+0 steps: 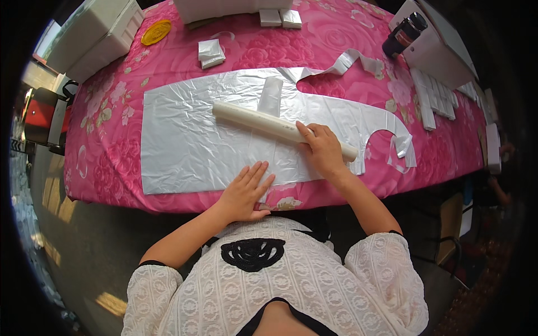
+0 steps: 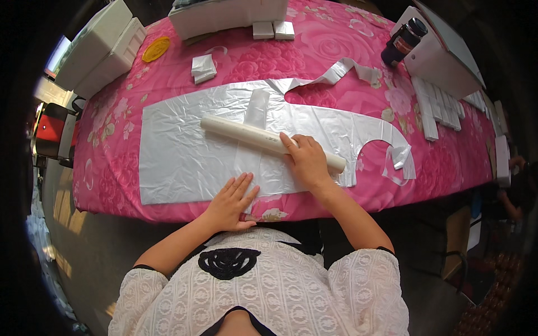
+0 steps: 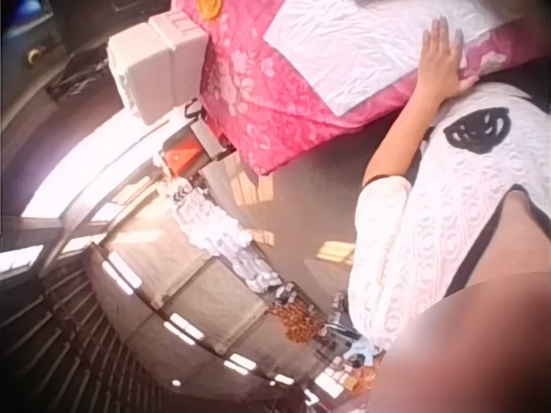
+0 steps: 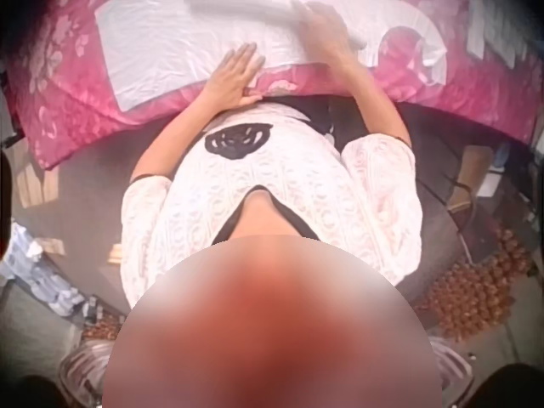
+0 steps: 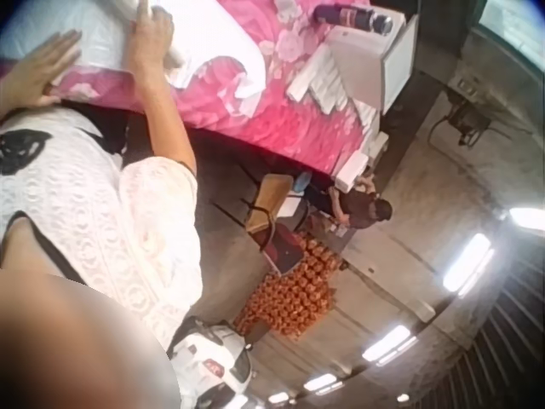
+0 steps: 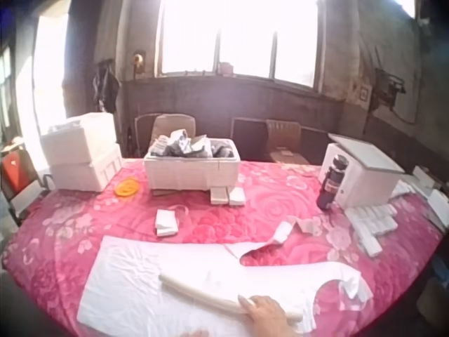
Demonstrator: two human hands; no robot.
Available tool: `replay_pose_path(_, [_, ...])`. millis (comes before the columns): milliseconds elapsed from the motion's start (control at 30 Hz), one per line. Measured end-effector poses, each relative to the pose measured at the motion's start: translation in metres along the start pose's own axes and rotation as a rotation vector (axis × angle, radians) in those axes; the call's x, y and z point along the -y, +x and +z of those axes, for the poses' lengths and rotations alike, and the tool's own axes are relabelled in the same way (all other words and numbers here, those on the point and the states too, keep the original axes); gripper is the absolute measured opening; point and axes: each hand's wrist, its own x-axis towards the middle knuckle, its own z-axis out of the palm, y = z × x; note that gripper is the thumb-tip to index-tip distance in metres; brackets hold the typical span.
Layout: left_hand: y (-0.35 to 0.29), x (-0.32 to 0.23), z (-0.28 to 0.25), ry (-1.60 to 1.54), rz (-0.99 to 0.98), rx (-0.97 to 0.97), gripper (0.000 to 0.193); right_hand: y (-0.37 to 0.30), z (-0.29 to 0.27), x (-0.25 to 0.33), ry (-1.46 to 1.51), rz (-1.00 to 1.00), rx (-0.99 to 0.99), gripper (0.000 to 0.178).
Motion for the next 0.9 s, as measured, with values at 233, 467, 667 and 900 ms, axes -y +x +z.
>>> replay_pose_path(233, [0.001,-0.004,-0.004,-0.031,-0.020,0.030,0.084,-0.016,-0.041,-0.072,-0.133,0.378,-0.079,0.047])
replay_pose_path(467, [-0.004,-0.038,0.031,0.034,-0.188,-0.058,0.076,-0.025,-0.013,0.020,0.123,-0.113,0.159,0.050])
replay_pose_path(667, [-0.009,-0.042,0.041,0.130,-0.205,-0.061,0.062,0.051,0.033,0.015,0.089,-0.201,0.040,0.050])
replay_pose_path(900, [-0.017,-0.019,0.022,0.031,0.073,-0.068,0.058,0.130,0.048,-0.017,-0.033,-0.129,-0.038,0.048])
